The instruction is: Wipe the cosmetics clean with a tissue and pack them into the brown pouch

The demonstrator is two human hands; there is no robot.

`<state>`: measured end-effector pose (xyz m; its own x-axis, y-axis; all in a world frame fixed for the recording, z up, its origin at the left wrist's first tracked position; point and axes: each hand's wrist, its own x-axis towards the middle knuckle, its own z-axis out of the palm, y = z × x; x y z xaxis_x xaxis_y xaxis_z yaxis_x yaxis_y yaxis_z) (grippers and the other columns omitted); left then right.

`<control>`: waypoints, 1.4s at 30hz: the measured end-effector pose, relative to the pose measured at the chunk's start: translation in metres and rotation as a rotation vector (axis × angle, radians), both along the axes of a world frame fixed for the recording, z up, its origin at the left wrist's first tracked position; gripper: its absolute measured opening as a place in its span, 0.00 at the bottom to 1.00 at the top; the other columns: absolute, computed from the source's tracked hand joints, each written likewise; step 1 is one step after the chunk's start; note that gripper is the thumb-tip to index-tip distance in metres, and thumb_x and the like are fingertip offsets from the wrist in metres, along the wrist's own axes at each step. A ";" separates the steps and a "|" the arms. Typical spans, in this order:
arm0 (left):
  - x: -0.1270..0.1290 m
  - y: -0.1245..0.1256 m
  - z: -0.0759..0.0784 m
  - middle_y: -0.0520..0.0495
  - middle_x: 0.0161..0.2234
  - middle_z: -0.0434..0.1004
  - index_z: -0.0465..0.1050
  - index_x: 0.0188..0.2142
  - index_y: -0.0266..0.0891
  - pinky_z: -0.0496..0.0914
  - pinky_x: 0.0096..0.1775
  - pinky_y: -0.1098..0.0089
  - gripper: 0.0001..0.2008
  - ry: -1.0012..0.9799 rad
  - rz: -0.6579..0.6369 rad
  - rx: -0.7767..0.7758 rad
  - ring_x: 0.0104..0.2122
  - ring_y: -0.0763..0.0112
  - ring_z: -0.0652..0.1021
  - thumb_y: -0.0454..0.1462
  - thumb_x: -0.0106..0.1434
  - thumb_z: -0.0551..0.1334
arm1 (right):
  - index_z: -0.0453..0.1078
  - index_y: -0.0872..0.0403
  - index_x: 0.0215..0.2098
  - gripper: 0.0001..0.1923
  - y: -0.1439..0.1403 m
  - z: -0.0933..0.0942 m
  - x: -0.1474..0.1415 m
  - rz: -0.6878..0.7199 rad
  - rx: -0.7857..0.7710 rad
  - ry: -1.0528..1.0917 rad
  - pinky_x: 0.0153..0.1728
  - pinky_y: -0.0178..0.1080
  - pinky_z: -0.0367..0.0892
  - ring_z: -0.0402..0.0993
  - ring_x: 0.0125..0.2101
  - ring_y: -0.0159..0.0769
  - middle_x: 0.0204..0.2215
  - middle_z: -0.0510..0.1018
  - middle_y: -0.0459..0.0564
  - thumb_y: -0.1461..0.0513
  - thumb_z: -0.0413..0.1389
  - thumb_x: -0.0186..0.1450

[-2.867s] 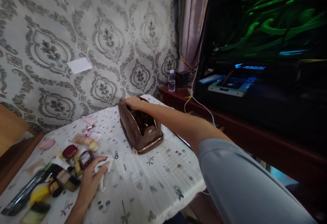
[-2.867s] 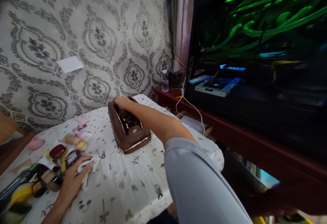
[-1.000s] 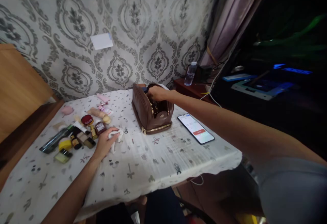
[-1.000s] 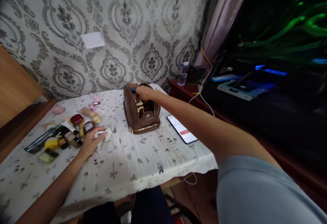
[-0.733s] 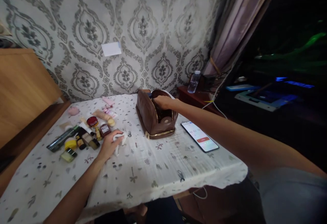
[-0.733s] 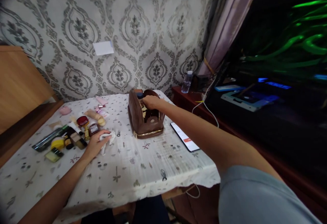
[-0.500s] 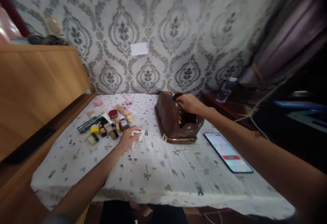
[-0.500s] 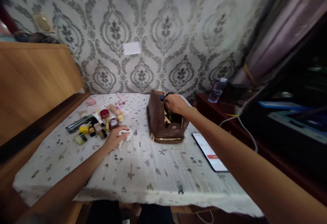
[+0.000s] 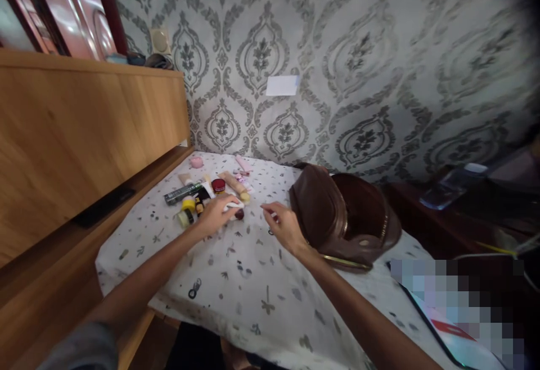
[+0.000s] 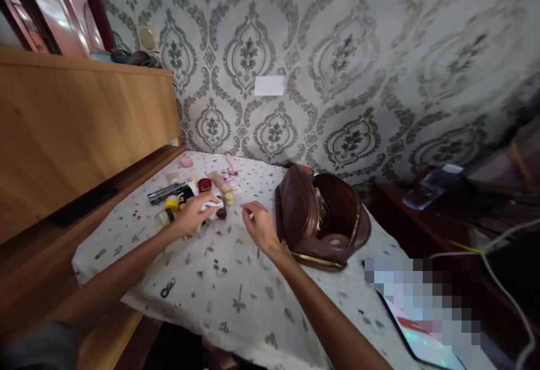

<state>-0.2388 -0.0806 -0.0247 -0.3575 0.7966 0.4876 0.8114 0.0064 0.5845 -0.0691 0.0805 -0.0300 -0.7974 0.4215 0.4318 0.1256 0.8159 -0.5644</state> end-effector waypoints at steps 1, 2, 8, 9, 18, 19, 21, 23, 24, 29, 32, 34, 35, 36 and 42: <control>-0.014 -0.009 0.002 0.44 0.40 0.80 0.76 0.40 0.39 0.70 0.42 0.68 0.09 0.036 0.057 0.005 0.40 0.63 0.78 0.39 0.65 0.59 | 0.75 0.55 0.44 0.13 0.003 -0.010 -0.013 -0.023 -0.056 -0.051 0.38 0.37 0.73 0.78 0.36 0.38 0.38 0.81 0.53 0.63 0.50 0.66; -0.028 -0.019 0.004 0.44 0.40 0.80 0.76 0.40 0.39 0.69 0.43 0.67 0.09 0.062 0.119 0.016 0.41 0.62 0.78 0.39 0.65 0.58 | 0.75 0.56 0.45 0.13 0.006 -0.019 -0.025 -0.057 -0.094 -0.092 0.39 0.37 0.73 0.79 0.38 0.38 0.40 0.81 0.54 0.63 0.51 0.66; -0.066 -0.056 -0.002 0.46 0.40 0.79 0.74 0.40 0.39 0.69 0.41 0.68 0.11 0.085 0.316 0.100 0.40 0.63 0.78 0.41 0.67 0.56 | 0.73 0.57 0.51 0.18 0.025 -0.048 -0.098 -0.253 -0.102 -0.146 0.48 0.41 0.70 0.76 0.47 0.43 0.48 0.78 0.58 0.59 0.52 0.67; -0.060 -0.055 -0.005 0.46 0.40 0.79 0.74 0.41 0.40 0.69 0.42 0.68 0.10 0.119 0.276 0.103 0.40 0.64 0.78 0.41 0.68 0.56 | 0.73 0.58 0.51 0.18 0.030 -0.050 -0.110 -0.278 -0.099 -0.148 0.50 0.41 0.69 0.75 0.49 0.44 0.49 0.78 0.58 0.58 0.52 0.67; 0.013 -0.025 -0.040 0.46 0.38 0.76 0.69 0.42 0.40 0.65 0.33 0.68 0.04 0.661 -0.128 -0.028 0.37 0.65 0.76 0.35 0.69 0.57 | 0.72 0.59 0.54 0.20 0.091 -0.041 -0.208 -0.441 -0.055 -0.234 0.53 0.43 0.63 0.70 0.53 0.49 0.52 0.74 0.61 0.59 0.49 0.69; 0.014 -0.025 -0.043 0.47 0.37 0.75 0.69 0.41 0.39 0.65 0.32 0.68 0.03 0.676 -0.146 -0.029 0.36 0.65 0.75 0.35 0.69 0.57 | 0.71 0.59 0.54 0.20 0.097 -0.040 -0.218 -0.450 -0.053 -0.245 0.53 0.42 0.63 0.70 0.54 0.49 0.53 0.74 0.61 0.58 0.50 0.69; 0.015 -0.025 -0.047 0.48 0.35 0.74 0.68 0.40 0.40 0.63 0.30 0.68 0.03 0.678 -0.181 -0.065 0.35 0.66 0.75 0.36 0.68 0.59 | 0.70 0.58 0.56 0.20 0.110 -0.040 -0.237 -0.466 -0.054 -0.262 0.54 0.42 0.63 0.69 0.55 0.48 0.54 0.73 0.61 0.59 0.51 0.68; 0.015 -0.024 -0.050 0.49 0.34 0.73 0.67 0.39 0.40 0.60 0.27 0.66 0.04 0.661 -0.197 -0.118 0.35 0.66 0.75 0.37 0.67 0.60 | 0.70 0.57 0.56 0.20 0.122 -0.042 -0.255 -0.476 -0.059 -0.278 0.54 0.42 0.64 0.69 0.56 0.48 0.55 0.73 0.61 0.59 0.52 0.67; 0.015 -0.022 -0.050 0.49 0.34 0.73 0.67 0.39 0.40 0.59 0.25 0.65 0.04 0.655 -0.198 -0.135 0.35 0.66 0.75 0.38 0.67 0.61 | 0.70 0.57 0.56 0.20 0.128 -0.043 -0.263 -0.480 -0.066 -0.287 0.53 0.43 0.64 0.69 0.56 0.48 0.55 0.73 0.61 0.59 0.52 0.67; 0.012 -0.015 -0.052 0.48 0.34 0.74 0.68 0.39 0.42 0.57 0.22 0.63 0.08 0.641 -0.225 -0.161 0.34 0.64 0.76 0.42 0.66 0.62 | 0.68 0.56 0.58 0.25 0.161 -0.047 -0.297 -0.504 -0.115 -0.363 0.49 0.50 0.68 0.70 0.56 0.56 0.54 0.74 0.63 0.60 0.57 0.63; 0.008 -0.013 -0.050 0.49 0.33 0.73 0.67 0.40 0.41 0.56 0.22 0.63 0.08 0.632 -0.219 -0.145 0.34 0.65 0.75 0.42 0.66 0.62 | 0.70 0.54 0.58 0.28 0.176 -0.047 -0.302 -0.458 -0.103 -0.389 0.48 0.49 0.69 0.71 0.54 0.56 0.53 0.76 0.62 0.62 0.60 0.59; 0.006 -0.014 -0.049 0.50 0.33 0.73 0.67 0.39 0.41 0.56 0.22 0.64 0.07 0.633 -0.213 -0.127 0.33 0.66 0.75 0.41 0.66 0.61 | 0.70 0.54 0.57 0.28 0.181 -0.046 -0.299 -0.390 -0.077 -0.385 0.47 0.46 0.70 0.73 0.52 0.53 0.52 0.77 0.60 0.62 0.61 0.58; 0.005 -0.014 -0.048 0.50 0.33 0.73 0.67 0.39 0.41 0.56 0.23 0.64 0.06 0.635 -0.211 -0.124 0.33 0.67 0.75 0.40 0.67 0.61 | 0.71 0.54 0.56 0.27 0.182 -0.046 -0.295 -0.345 -0.061 -0.382 0.47 0.44 0.70 0.74 0.51 0.51 0.51 0.78 0.59 0.62 0.62 0.57; 0.004 -0.015 -0.048 0.50 0.33 0.73 0.66 0.39 0.41 0.55 0.23 0.64 0.06 0.637 -0.211 -0.126 0.33 0.67 0.75 0.40 0.67 0.61 | 0.73 0.54 0.55 0.26 0.182 -0.045 -0.291 -0.295 -0.046 -0.381 0.47 0.43 0.70 0.75 0.50 0.49 0.50 0.79 0.58 0.62 0.62 0.57; 0.003 -0.018 -0.043 0.50 0.36 0.74 0.66 0.40 0.41 0.55 0.25 0.66 0.05 0.618 -0.223 -0.209 0.37 0.68 0.75 0.39 0.69 0.60 | 0.76 0.52 0.51 0.22 0.167 -0.039 -0.252 -0.023 0.031 -0.399 0.41 0.37 0.71 0.79 0.39 0.39 0.39 0.83 0.49 0.61 0.62 0.58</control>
